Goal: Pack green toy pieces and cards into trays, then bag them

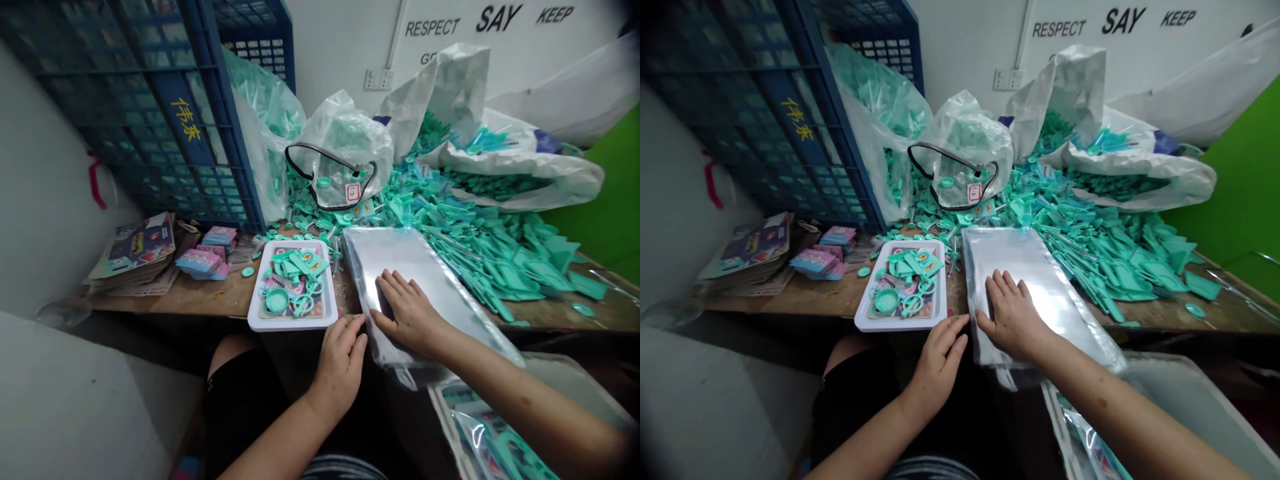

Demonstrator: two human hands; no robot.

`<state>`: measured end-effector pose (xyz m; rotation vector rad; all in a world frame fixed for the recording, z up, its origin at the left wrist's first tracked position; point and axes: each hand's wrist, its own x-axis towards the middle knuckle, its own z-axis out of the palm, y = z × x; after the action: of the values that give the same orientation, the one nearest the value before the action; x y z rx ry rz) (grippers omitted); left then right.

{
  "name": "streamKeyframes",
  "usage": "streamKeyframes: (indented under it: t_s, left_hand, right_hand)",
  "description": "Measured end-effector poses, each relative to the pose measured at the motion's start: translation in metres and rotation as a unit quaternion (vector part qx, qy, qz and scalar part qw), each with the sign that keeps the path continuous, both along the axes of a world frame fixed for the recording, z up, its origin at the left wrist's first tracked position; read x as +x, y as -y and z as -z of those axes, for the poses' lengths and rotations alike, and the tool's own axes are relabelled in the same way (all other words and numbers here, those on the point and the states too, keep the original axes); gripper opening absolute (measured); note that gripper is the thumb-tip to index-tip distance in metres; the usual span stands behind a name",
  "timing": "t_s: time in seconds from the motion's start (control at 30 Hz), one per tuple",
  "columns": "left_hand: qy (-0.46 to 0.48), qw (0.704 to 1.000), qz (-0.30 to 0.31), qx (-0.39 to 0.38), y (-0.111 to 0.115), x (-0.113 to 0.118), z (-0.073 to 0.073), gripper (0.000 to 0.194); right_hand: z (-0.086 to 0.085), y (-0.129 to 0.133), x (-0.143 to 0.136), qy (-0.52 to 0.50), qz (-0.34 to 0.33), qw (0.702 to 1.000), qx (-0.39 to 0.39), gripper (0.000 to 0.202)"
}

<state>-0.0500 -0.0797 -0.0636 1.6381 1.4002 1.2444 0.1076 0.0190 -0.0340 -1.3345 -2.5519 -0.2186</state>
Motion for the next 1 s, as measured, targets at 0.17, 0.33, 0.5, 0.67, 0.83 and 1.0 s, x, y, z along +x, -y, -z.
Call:
streamKeyframes:
  t_s: [0.17, 0.33, 0.5, 0.67, 0.83, 1.0]
  left_hand:
    - [0.022, 0.999, 0.02, -0.023, -0.001, -0.001, -0.005, 0.035]
    - [0.039, 0.997, 0.056, -0.035, -0.007, -0.003, -0.014, 0.035]
    - [0.032, 0.996, 0.069, -0.056, -0.016, -0.005, -0.02, 0.035]
    - [0.02, 0.998, 0.023, -0.056, -0.032, 0.0, -0.018, 0.041]
    - [0.002, 0.999, 0.003, -0.036, -0.06, 0.008, -0.017, 0.055]
    - [-0.033, 0.998, 0.003, -0.056, -0.065, 0.019, -0.013, 0.062]
  right_hand:
    - [-0.005, 0.001, -0.001, 0.001, -0.055, 0.998, -0.009, 0.06]
    - [-0.007, 0.01, 0.009, -0.016, -0.095, 0.995, -0.024, 0.055]
    - [-0.007, 0.027, 0.032, -0.064, -0.111, 0.991, -0.034, 0.047]
    - [0.001, 0.043, 0.065, -0.092, -0.007, 0.996, -0.02, 0.053]
    - [0.012, 0.018, 0.101, -0.096, 0.064, 0.993, 0.027, 0.059]
    - [0.029, -0.006, 0.12, -0.031, 0.116, 0.991, 0.058, 0.056]
